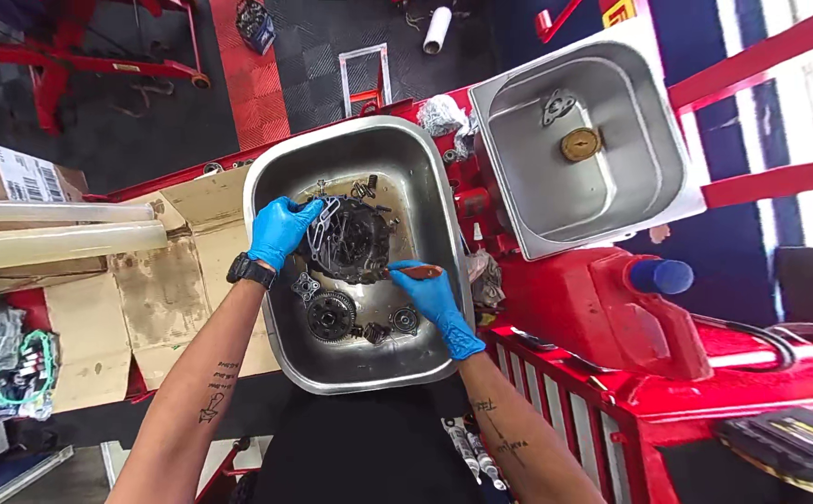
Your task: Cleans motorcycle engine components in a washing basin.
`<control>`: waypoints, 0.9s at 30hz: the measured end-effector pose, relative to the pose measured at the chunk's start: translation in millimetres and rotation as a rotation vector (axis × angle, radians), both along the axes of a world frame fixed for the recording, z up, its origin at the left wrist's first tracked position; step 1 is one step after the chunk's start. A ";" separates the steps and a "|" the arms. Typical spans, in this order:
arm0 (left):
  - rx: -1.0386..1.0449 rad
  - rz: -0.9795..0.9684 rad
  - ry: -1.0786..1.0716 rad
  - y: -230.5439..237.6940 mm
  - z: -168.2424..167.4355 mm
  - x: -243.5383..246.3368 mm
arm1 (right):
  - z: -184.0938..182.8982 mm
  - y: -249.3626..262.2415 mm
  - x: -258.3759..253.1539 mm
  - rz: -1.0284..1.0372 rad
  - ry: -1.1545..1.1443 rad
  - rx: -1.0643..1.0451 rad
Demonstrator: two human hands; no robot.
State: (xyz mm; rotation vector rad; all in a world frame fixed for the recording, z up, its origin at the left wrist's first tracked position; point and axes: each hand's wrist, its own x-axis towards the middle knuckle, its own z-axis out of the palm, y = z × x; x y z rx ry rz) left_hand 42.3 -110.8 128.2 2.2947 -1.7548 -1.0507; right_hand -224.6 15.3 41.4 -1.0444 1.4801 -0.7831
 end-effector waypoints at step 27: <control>-0.217 -0.343 -0.324 18.8 45.9 -82.4 | -16.6 -10.0 39.9 -0.326 -0.015 -0.095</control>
